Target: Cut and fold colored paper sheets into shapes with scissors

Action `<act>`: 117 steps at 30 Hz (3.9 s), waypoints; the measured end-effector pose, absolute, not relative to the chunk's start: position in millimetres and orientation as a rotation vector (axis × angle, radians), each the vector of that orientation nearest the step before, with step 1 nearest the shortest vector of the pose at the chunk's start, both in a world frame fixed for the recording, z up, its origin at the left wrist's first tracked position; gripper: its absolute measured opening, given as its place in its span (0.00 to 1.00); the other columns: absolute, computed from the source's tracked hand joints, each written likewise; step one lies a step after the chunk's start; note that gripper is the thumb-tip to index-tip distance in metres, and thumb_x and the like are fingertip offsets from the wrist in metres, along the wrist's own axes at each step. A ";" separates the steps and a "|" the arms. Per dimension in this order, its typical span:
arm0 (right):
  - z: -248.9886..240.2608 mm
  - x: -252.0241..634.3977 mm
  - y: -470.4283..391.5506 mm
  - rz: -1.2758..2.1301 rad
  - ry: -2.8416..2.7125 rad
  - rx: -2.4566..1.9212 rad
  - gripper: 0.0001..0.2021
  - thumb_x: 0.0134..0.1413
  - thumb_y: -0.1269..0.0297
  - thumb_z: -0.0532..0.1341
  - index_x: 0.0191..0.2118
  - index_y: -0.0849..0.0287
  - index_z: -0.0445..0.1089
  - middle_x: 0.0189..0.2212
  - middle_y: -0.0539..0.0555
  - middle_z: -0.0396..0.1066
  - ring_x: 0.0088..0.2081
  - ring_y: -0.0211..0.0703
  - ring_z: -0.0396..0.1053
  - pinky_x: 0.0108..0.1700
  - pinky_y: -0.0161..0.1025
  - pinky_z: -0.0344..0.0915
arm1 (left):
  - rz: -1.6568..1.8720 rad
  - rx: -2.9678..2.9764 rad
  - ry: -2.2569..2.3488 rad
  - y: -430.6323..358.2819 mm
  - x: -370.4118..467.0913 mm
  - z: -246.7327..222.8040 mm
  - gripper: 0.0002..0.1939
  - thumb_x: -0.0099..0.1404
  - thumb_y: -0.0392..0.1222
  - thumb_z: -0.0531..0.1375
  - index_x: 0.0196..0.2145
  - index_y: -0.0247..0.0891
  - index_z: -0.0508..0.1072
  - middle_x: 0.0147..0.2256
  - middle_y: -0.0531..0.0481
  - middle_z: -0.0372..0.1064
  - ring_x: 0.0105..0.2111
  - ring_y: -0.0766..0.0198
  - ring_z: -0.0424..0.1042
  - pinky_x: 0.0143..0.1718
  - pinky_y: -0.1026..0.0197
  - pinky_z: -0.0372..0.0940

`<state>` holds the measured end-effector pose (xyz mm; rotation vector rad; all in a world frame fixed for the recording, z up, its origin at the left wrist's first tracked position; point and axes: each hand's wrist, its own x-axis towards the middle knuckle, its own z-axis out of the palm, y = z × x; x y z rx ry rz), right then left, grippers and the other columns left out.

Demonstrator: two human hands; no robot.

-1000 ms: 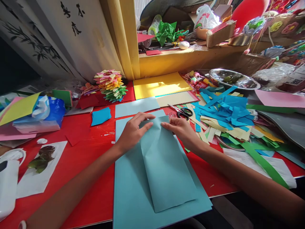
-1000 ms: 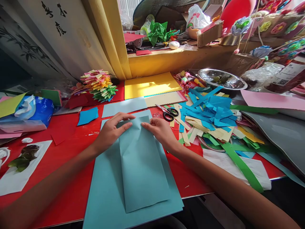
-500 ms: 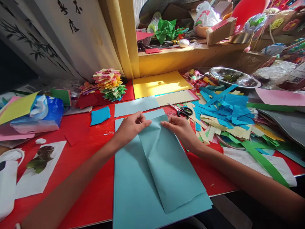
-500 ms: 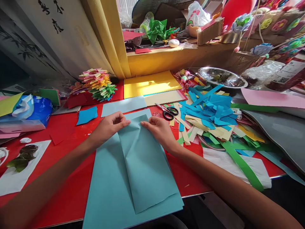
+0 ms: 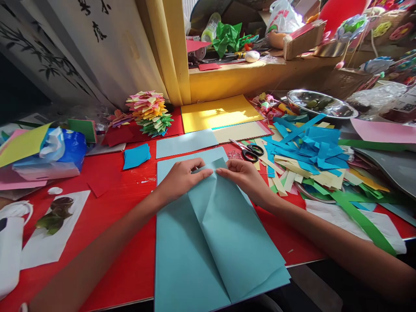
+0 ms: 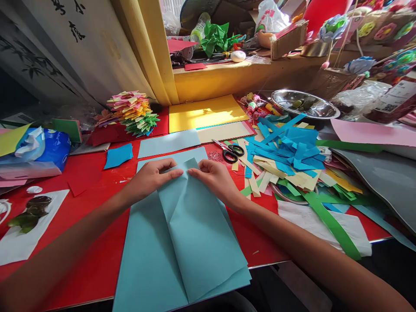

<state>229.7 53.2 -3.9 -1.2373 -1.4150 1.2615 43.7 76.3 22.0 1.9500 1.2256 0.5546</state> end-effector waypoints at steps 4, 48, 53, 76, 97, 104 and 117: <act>-3.6 229.0 52.4 1.311 -1.413 -1.147 0.21 0.46 0.52 0.64 0.21 0.59 0.53 0.19 0.44 0.48 0.21 0.29 0.46 0.20 0.30 0.43 | 0.564 1.967 1.206 74.0 45.9 23.0 0.18 0.63 0.52 0.52 0.22 0.38 0.56 0.22 0.57 0.50 0.23 0.71 0.53 0.25 0.66 0.48; 0.7 245.6 63.9 1.130 -1.321 -1.144 0.12 0.53 0.57 0.59 0.31 0.62 0.71 0.26 0.51 0.66 0.26 0.35 0.60 0.27 0.32 0.58 | 0.892 1.955 1.352 75.2 45.5 18.9 0.13 0.60 0.47 0.56 0.24 0.39 0.59 0.22 0.57 0.56 0.23 0.70 0.56 0.25 0.65 0.51; -0.1 246.0 65.1 1.114 -1.306 -1.171 0.12 0.52 0.56 0.59 0.31 0.62 0.70 0.25 0.51 0.65 0.26 0.35 0.59 0.27 0.32 0.56 | 0.955 1.913 1.376 73.3 48.5 15.9 0.12 0.60 0.47 0.57 0.26 0.40 0.59 0.23 0.57 0.56 0.24 0.70 0.57 0.26 0.65 0.52; -4.0 244.7 64.1 1.138 -1.292 -1.167 0.13 0.52 0.55 0.59 0.29 0.61 0.67 0.23 0.49 0.59 0.25 0.34 0.56 0.27 0.33 0.55 | 1.128 1.652 1.315 77.8 46.9 9.5 0.11 0.58 0.44 0.59 0.37 0.42 0.62 0.23 0.58 0.61 0.26 0.68 0.64 0.27 0.65 0.55; -5.8 236.6 56.9 1.041 -1.266 -1.143 0.11 0.54 0.57 0.59 0.32 0.61 0.69 0.24 0.50 0.60 0.26 0.35 0.56 0.26 0.32 0.54 | 1.123 1.149 1.163 60.7 62.2 -0.9 0.16 0.49 0.47 0.67 0.32 0.36 0.70 0.32 0.51 0.70 0.32 0.65 0.70 0.34 0.62 0.66; -5.8 237.6 59.4 1.056 -1.267 -1.117 0.11 0.53 0.58 0.60 0.31 0.62 0.69 0.24 0.49 0.62 0.26 0.34 0.57 0.25 0.32 0.54 | 1.095 1.298 1.241 65.6 58.4 -1.2 0.17 0.52 0.50 0.65 0.34 0.37 0.70 0.32 0.52 0.68 0.31 0.67 0.67 0.31 0.65 0.62; -2.3 238.5 59.9 1.031 -1.290 -1.127 0.11 0.52 0.59 0.60 0.29 0.62 0.69 0.23 0.49 0.61 0.25 0.33 0.56 0.25 0.31 0.54 | 1.201 1.357 1.263 69.5 56.0 0.9 0.12 0.52 0.46 0.65 0.30 0.36 0.71 0.26 0.53 0.67 0.28 0.68 0.65 0.30 0.65 0.60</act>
